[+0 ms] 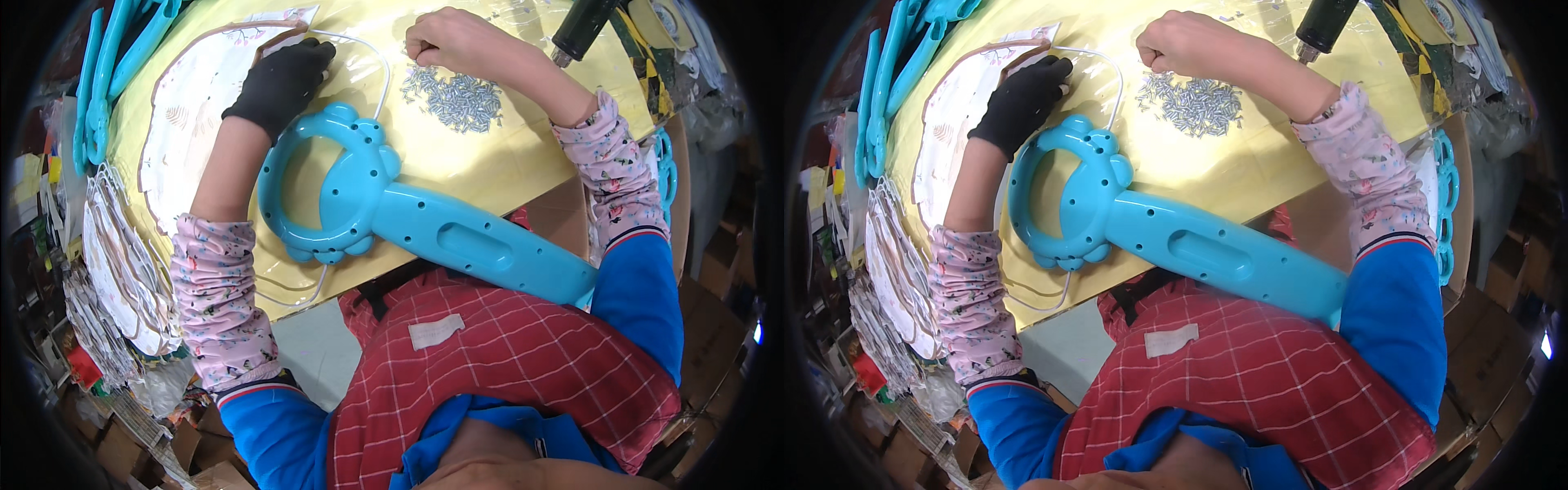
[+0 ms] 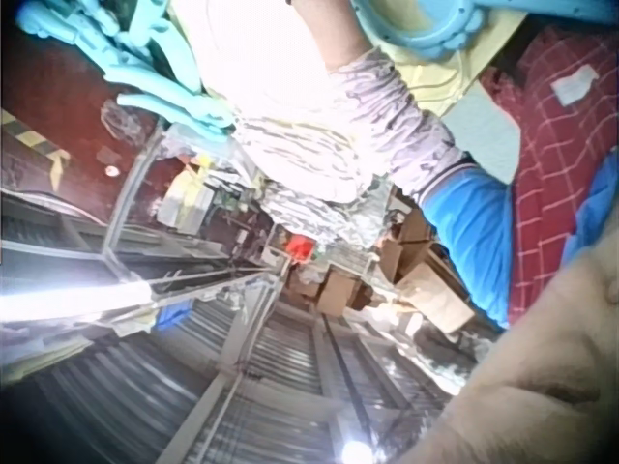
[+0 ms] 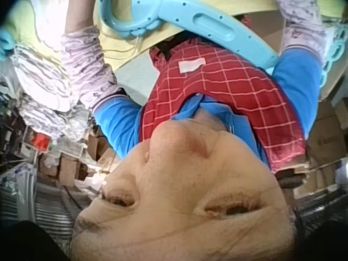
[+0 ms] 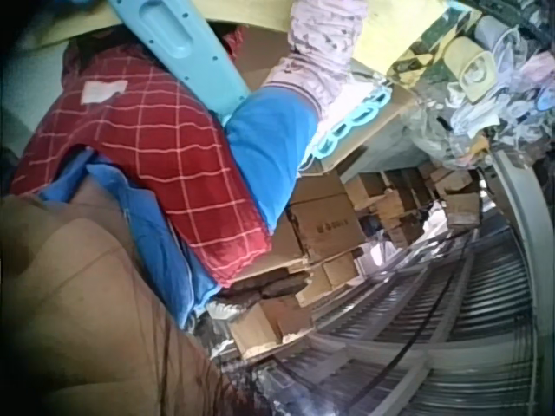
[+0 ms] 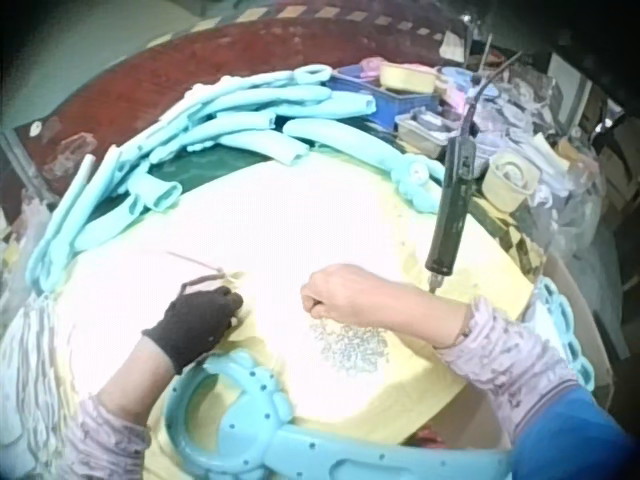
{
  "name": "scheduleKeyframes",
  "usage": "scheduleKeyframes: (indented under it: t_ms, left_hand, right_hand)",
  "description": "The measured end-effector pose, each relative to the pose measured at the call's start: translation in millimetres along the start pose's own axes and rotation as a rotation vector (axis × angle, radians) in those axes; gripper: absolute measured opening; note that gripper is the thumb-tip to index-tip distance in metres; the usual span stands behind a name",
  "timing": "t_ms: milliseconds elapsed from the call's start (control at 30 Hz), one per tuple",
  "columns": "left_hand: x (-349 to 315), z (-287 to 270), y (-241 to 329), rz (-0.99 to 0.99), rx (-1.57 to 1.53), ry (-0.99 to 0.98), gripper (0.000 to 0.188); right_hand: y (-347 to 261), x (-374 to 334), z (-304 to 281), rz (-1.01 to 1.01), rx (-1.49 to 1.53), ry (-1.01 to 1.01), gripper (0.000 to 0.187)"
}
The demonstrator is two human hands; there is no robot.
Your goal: The person repeatedly assembles a light blue plastic baby toy by attaching a patterned fabric cover to its handle using a hot glue gun. The person picks up the toy, applies glue, and presses the fabric into place, repeating this process for multiple units.
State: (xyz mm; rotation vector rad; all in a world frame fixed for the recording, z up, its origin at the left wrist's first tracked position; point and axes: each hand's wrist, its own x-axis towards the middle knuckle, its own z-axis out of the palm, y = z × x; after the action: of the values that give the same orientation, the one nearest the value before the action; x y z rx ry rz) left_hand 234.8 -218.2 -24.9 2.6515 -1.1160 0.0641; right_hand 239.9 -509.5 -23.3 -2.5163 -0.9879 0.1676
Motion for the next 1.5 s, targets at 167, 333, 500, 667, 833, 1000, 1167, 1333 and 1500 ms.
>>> scheduleKeyframes:
  t_ms: [167, 333, 500, 667, 833, 1000, 1167, 1333, 1500]
  left_hand:
    - [2, 1, -7, 0.061, 0.126, -0.034, 0.036]
    - [9, 6, -25, 0.110, 0.045, -0.101, 0.033]
    - [-1, -3, -4, 0.118, -0.052, -0.015, 0.036]
    - [-67, -50, 81, -0.343, -0.752, 0.239, 0.027]
    - [-153, -40, 154, -0.606, -1.041, 0.720, 0.010]
    - [-214, 6, 187, -0.705, -0.663, 0.789, 0.017]
    - [-211, 17, 197, -0.589, -0.153, 0.597, 0.024]
    - [-205, 23, 194, -0.542, 0.021, 0.543, 0.024]
    - [-211, 24, 192, -0.505, 0.136, 0.456, 0.028]
  right_hand:
    - [-9, 8, -6, -0.030, -0.070, -0.093, 0.007]
    - [-21, -6, -24, 0.053, 0.006, -0.120, 0.009]
    - [-37, -38, -7, 0.096, 0.694, 0.010, 0.011]
    - [-71, -32, 18, 0.117, 0.794, -0.039, 0.013]
    - [-71, -29, 36, 0.021, 0.653, 0.110, 0.018]
    - [-65, -25, 38, -0.345, 0.224, 0.227, 0.015]
    - [-56, -46, 10, -0.270, 0.130, 0.473, 0.023]
    - [-35, -73, -31, -0.162, 0.380, 0.789, 0.023]
    - [-15, -92, -43, -0.016, 0.366, 1.006, 0.018]
